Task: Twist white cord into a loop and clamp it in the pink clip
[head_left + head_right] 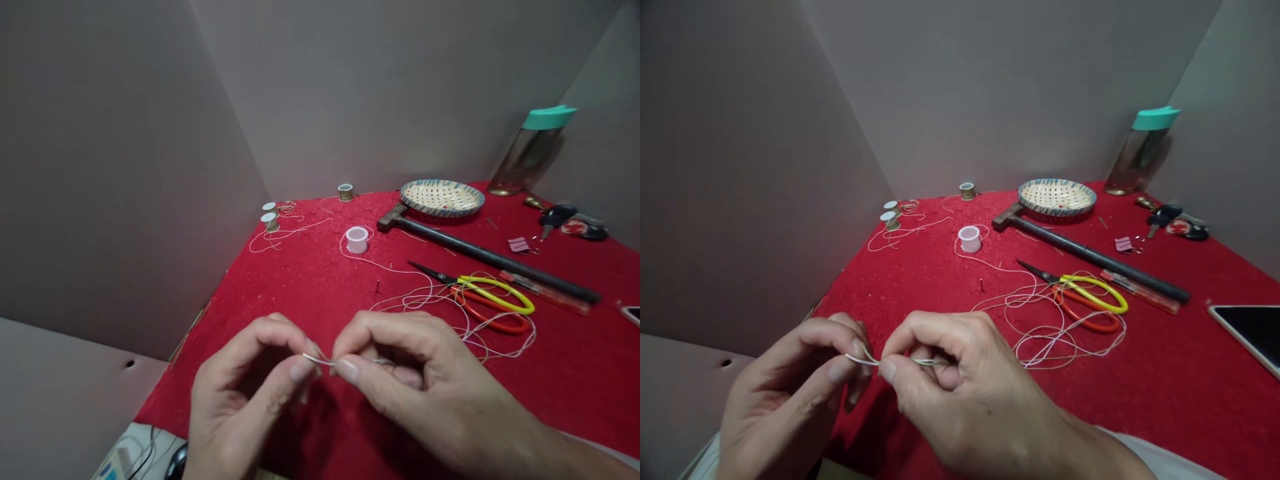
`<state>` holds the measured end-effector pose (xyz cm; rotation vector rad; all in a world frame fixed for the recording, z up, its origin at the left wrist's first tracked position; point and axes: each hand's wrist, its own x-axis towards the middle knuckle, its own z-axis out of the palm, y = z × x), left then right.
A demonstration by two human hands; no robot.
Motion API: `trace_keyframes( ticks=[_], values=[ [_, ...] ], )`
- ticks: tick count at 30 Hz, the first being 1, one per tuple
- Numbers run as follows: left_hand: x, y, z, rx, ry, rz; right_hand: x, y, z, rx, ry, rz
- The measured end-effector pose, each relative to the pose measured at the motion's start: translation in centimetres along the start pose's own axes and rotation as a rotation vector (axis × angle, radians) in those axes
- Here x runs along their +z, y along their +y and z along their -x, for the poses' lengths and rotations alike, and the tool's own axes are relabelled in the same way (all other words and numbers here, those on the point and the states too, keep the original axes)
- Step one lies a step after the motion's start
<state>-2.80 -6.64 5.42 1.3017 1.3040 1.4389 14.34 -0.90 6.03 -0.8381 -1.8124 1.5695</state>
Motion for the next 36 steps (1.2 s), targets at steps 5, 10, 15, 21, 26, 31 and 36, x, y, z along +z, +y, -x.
trace_keyframes(
  ticks=[5,10,15,21,26,31,36],
  values=[
    [-0.13,0.02,-0.16,-0.047,0.002,0.012,-0.01,0.08,-0.11,-0.01,0.001,0.005],
    [-0.41,0.16,-0.05,-0.079,-0.011,-0.001,0.1,0.1,-0.05,0.004,-0.001,-0.005],
    [-0.65,0.09,-0.06,-0.071,-0.06,-0.027,0.17,-0.01,-0.08,0.019,-0.006,-0.017],
    [-0.93,0.02,-0.43,-0.076,-0.069,-0.133,0.31,0.11,0.04,-0.014,0.011,0.05],
    [-0.75,0.11,-0.37,-0.084,-0.051,-0.189,0.22,0.38,0.0,-0.003,-0.011,0.033],
    [-0.29,-0.11,-0.04,-0.148,0.014,0.04,0.11,0.18,-0.1,-0.003,0.006,0.03],
    [-0.14,-0.17,-0.26,-0.19,-0.049,0.226,0.15,-0.06,-0.16,0.011,0.012,0.025]
  ],
)
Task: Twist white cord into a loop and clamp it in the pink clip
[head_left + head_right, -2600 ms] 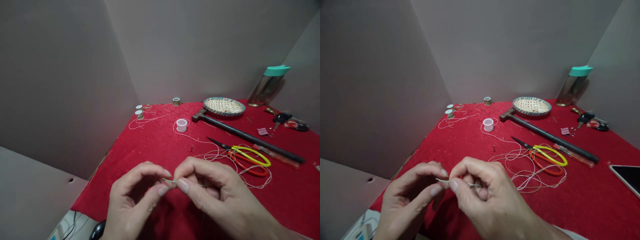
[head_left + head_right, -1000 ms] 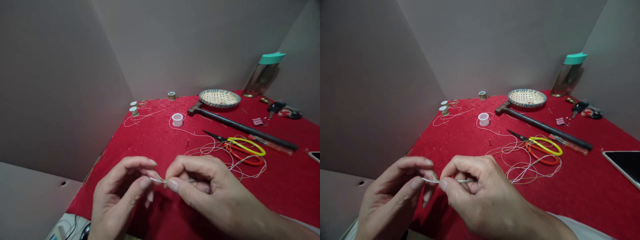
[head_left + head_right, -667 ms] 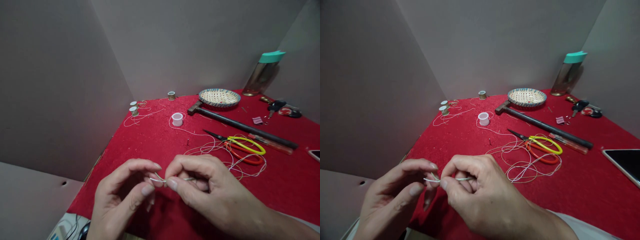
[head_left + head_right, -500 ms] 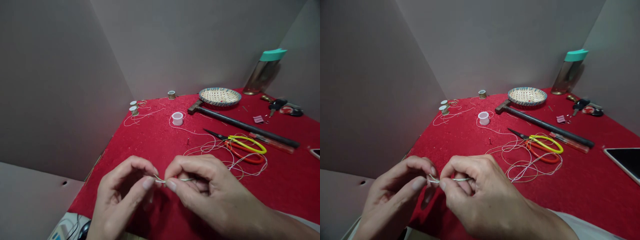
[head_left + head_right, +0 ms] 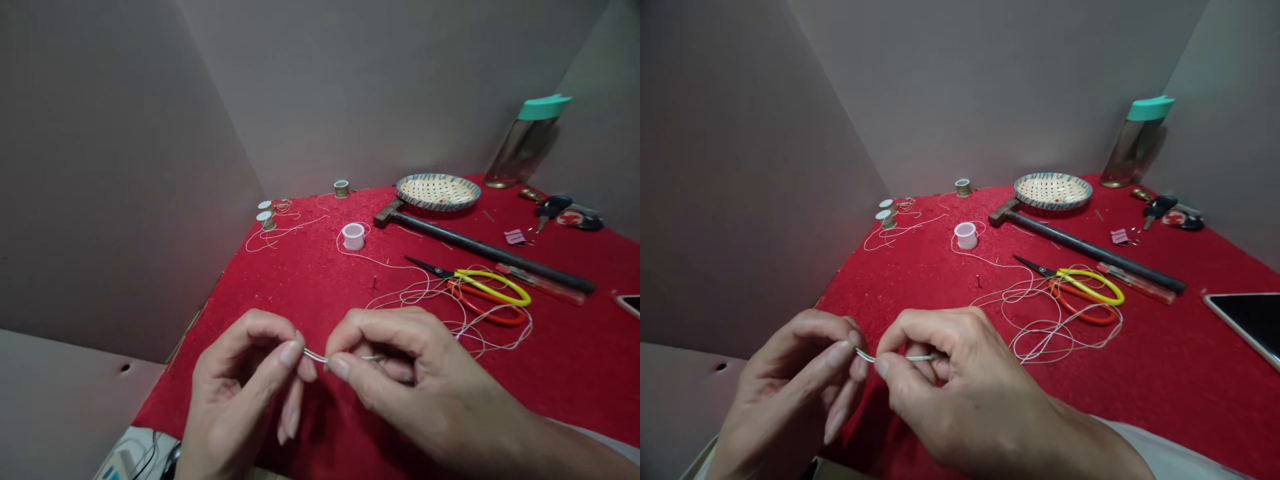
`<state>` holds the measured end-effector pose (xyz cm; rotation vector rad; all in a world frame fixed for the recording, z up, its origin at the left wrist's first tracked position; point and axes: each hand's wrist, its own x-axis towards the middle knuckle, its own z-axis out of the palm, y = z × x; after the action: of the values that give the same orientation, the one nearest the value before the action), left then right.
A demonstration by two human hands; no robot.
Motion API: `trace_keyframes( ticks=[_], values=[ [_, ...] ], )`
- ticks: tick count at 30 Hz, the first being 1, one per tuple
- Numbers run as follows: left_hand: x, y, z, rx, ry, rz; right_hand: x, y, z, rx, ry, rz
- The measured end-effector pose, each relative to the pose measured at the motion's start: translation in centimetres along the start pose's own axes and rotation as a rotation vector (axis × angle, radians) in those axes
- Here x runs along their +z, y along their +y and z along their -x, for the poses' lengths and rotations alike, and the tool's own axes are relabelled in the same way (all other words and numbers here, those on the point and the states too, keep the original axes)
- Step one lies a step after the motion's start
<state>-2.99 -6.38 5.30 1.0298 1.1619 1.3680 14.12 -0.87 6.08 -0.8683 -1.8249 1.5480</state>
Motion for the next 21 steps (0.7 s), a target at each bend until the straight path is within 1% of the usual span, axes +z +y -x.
trace_keyframes(
  ticks=[4,6,8,10,13,17,21],
  values=[
    [0.0,0.2,-0.3,-0.032,-0.078,0.086,0.1,0.2,0.0,-0.011,0.013,0.023],
    [0.2,0.3,-0.3,-0.058,-0.107,0.108,0.0,0.2,0.1,0.009,0.015,0.008],
    [0.3,0.4,-0.3,-0.046,-0.119,0.104,-0.1,0.1,0.1,0.04,0.004,-0.028],
    [0.3,0.5,-0.2,-0.003,-0.098,0.073,-0.1,0.0,0.0,0.056,-0.007,-0.048],
    [-0.1,0.4,0.1,0.061,-0.081,-0.035,-0.1,-0.1,-0.1,0.056,-0.004,-0.046],
    [-0.9,0.3,0.6,0.133,-0.097,-0.25,-0.1,-0.1,-0.1,0.041,0.005,-0.055],
    [-0.9,0.1,0.7,0.283,-0.039,-0.463,-0.1,0.1,-0.1,0.018,-0.016,-0.09]
  ],
)
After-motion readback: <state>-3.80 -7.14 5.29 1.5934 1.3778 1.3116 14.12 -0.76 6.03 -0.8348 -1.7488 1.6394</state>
